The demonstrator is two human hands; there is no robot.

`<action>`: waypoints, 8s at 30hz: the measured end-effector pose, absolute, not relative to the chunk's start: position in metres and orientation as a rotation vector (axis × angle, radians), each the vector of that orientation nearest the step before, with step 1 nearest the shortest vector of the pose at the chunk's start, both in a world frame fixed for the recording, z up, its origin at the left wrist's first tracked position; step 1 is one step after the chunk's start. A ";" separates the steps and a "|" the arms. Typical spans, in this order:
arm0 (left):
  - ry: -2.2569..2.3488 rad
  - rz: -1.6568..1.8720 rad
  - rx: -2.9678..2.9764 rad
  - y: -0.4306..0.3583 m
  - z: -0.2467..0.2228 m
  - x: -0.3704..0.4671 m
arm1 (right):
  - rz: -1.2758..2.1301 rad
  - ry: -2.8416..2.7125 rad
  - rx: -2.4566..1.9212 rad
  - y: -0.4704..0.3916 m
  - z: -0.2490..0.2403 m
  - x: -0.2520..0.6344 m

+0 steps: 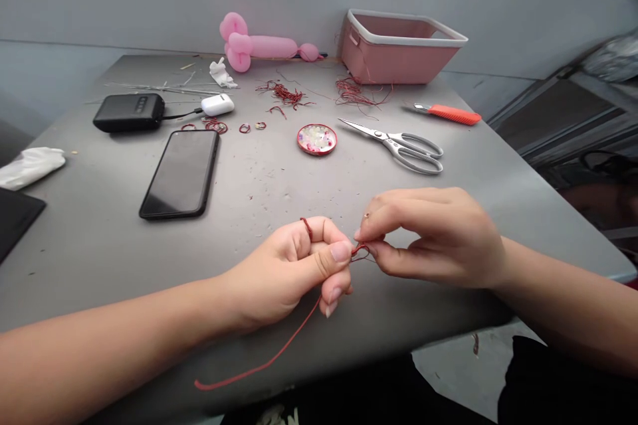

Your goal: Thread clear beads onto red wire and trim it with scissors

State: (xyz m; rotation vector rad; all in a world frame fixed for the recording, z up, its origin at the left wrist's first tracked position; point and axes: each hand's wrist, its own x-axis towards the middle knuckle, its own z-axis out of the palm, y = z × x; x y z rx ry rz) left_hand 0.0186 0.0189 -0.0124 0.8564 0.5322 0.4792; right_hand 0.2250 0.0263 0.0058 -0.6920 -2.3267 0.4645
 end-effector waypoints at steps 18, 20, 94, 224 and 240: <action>0.613 0.429 1.439 0.014 -0.004 0.014 | 0.759 -2.260 -0.719 0.018 0.008 0.221; 0.642 0.459 1.517 0.013 -0.004 0.013 | 0.939 -2.189 -0.741 0.018 0.012 0.221; 0.608 0.611 1.163 0.014 -0.007 0.015 | 0.742 -2.166 -0.766 0.014 0.011 0.218; 0.553 0.568 0.886 0.015 -0.013 0.019 | 0.626 -2.165 -0.800 0.014 0.006 0.216; 0.612 0.715 1.103 0.016 -0.014 0.017 | 0.789 -1.886 -1.070 0.006 0.001 0.209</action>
